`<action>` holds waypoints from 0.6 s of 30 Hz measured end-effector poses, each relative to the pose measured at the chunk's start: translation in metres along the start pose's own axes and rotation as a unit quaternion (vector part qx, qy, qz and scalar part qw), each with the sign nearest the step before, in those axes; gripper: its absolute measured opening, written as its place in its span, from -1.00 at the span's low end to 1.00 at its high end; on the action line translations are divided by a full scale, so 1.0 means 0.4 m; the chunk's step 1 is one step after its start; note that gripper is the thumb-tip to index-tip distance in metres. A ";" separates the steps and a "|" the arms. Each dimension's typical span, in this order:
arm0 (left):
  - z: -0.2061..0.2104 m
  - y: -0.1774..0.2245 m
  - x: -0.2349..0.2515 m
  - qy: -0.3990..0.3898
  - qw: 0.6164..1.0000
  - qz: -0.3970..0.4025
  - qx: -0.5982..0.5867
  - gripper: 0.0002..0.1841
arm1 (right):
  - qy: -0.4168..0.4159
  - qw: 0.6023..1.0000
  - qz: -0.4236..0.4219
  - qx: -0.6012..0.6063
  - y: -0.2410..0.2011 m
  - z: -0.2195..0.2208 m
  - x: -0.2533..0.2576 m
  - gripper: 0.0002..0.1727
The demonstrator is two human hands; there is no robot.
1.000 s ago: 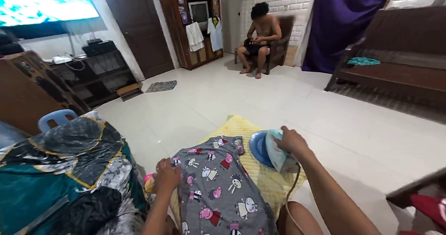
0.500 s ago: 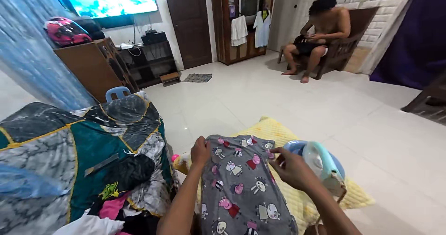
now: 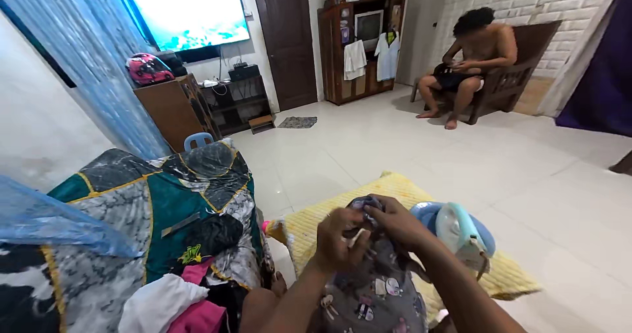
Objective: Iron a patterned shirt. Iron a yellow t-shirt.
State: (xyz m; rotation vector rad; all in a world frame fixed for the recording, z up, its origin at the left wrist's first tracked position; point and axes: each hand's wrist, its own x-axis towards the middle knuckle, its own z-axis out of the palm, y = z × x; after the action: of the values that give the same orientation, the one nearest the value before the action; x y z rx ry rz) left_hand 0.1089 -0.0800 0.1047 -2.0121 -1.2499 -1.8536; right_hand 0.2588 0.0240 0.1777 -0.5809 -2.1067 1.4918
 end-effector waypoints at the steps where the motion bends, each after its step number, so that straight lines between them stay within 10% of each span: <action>1: -0.010 0.004 0.031 0.023 1.000 -0.004 0.002 -0.53 | -0.006 1.000 -0.026 0.002 -0.045 -0.005 -0.009 -0.80; 10: -0.022 0.102 0.223 0.065 0.997 -0.008 -0.029 0.12 | 0.006 0.969 -0.177 -0.171 -0.345 -0.092 -0.037 -0.78; 18: -0.076 0.090 0.260 -0.152 0.972 -0.133 -0.123 -0.48 | -0.024 0.902 -0.291 -0.317 -0.488 -0.183 -0.048 -0.86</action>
State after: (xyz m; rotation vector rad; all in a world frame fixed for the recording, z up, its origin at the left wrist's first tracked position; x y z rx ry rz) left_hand 0.0982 -0.0723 0.2181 -2.4433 -1.4960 -1.9521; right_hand 0.3069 0.0059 0.3805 -0.0843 -2.4955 0.4860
